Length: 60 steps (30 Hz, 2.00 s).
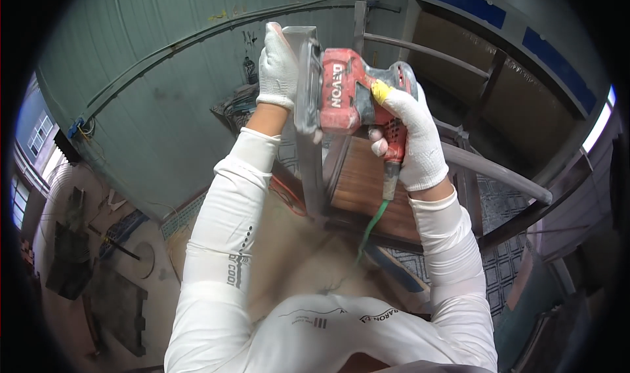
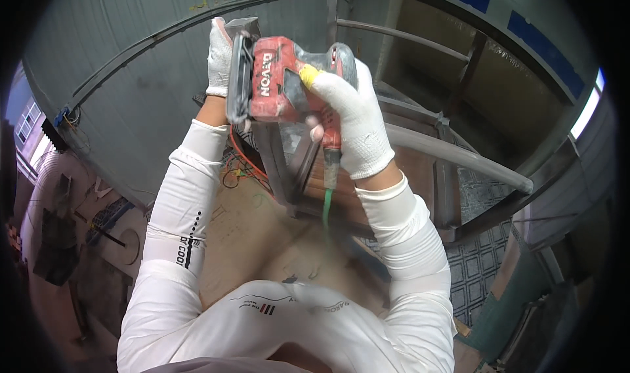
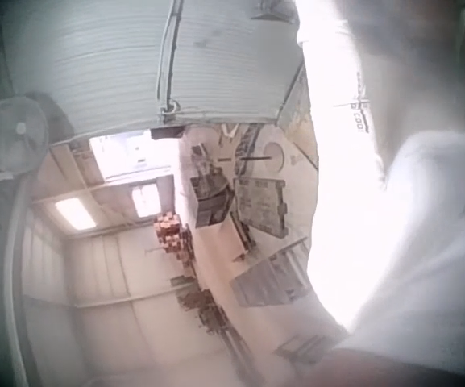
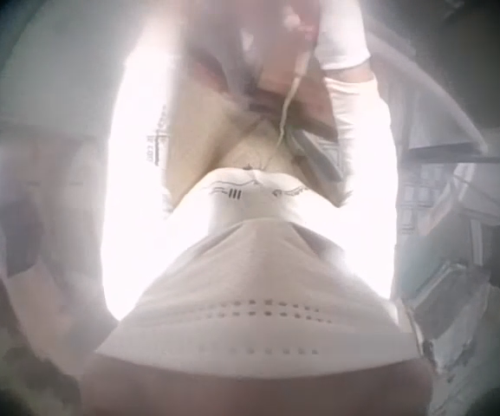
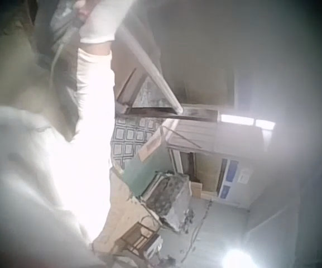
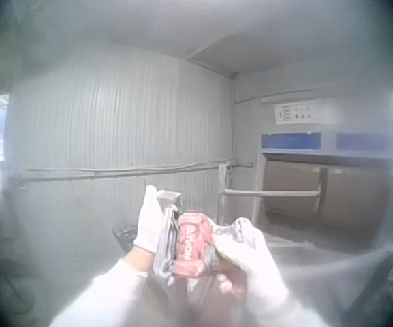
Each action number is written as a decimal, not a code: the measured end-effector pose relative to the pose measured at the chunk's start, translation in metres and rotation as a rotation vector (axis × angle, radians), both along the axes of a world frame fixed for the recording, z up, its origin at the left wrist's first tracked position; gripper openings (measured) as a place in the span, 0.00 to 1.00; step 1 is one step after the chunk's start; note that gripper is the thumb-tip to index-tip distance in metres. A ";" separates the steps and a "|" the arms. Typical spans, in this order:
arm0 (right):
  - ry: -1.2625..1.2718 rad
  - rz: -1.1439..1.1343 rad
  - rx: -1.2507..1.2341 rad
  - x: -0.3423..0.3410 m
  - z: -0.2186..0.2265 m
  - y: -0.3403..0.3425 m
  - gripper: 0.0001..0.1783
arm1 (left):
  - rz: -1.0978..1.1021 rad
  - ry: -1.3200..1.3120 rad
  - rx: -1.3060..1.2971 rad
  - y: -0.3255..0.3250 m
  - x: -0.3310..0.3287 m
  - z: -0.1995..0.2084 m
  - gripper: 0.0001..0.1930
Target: The person sands the legs and frame of a wooden chair using a handheld power sander, moving the sander along the surfaces of the wood while holding the chair steady.
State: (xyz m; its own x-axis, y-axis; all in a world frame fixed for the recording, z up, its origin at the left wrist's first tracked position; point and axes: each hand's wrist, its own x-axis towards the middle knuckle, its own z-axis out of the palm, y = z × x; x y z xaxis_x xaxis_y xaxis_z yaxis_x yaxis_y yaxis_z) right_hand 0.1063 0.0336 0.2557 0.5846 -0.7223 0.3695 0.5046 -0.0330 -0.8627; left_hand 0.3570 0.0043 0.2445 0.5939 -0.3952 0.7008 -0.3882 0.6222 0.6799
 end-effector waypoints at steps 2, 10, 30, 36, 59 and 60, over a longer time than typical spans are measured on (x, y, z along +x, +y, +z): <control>-0.028 0.049 -0.116 -0.001 0.013 -0.004 0.17 | -0.212 0.119 -0.005 0.006 0.002 0.008 0.31; -0.019 -0.056 -0.169 0.001 0.001 0.011 0.30 | -0.354 0.220 -0.030 0.015 -0.003 -0.004 0.25; -0.114 0.044 0.195 0.012 -0.009 -0.005 0.26 | 0.068 -0.071 -0.153 0.020 -0.021 0.014 0.27; -0.197 0.115 0.202 0.017 0.003 -0.013 0.15 | 0.209 -0.220 -0.103 0.012 -0.003 0.011 0.30; -0.176 0.249 0.432 0.025 0.010 -0.029 0.09 | 0.768 -0.722 0.010 0.017 0.036 0.004 0.16; -0.215 0.390 0.421 0.024 0.016 -0.027 0.08 | 0.419 -0.478 0.005 0.012 0.055 0.009 0.15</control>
State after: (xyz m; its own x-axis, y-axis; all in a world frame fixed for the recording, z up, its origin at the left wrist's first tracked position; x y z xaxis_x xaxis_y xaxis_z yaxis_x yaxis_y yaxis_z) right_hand 0.1307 0.0065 0.2713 0.7796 -0.5793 0.2378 0.5748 0.5112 -0.6390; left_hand 0.4120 0.0167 0.2533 0.3206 -0.2012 0.9256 -0.8595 0.3489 0.3736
